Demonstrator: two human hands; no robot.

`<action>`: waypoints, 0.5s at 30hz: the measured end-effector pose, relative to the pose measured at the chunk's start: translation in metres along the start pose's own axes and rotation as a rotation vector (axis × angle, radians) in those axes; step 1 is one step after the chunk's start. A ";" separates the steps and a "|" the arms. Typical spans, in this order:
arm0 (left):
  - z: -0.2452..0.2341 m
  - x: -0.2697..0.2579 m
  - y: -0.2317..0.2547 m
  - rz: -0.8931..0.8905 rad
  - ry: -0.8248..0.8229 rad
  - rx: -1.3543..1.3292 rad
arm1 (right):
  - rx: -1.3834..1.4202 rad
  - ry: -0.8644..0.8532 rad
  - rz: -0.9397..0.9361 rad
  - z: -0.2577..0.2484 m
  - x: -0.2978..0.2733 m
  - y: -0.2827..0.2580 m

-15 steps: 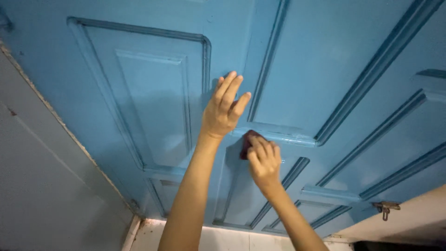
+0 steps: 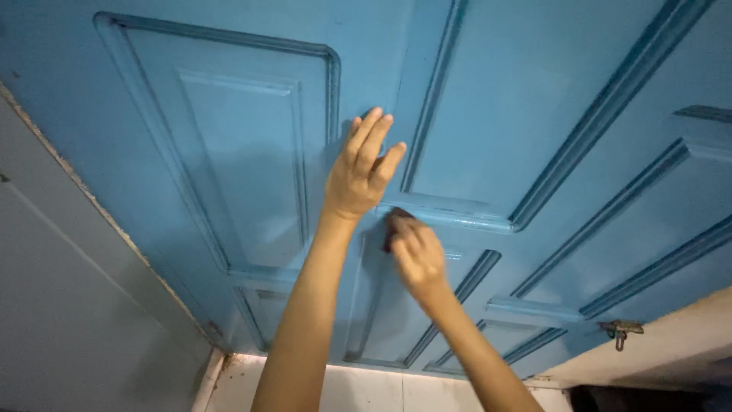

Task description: Sanding the surface of a blue wooden door using a piece of sandpaper.

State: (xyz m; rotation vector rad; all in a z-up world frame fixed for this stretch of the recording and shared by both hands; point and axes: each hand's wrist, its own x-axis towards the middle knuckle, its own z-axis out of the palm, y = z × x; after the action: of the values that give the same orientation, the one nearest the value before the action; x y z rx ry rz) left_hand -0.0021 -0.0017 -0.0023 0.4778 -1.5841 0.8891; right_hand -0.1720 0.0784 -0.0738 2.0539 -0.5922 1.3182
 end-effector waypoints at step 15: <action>-0.004 0.003 -0.001 0.006 -0.012 0.018 | -0.070 -0.010 0.148 -0.004 -0.005 0.000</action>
State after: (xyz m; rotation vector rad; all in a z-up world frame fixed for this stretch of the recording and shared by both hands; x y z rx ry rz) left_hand 0.0007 0.0013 0.0010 0.4918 -1.5909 0.9071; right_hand -0.1770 0.0816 -0.0770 1.9925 -0.7972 1.3517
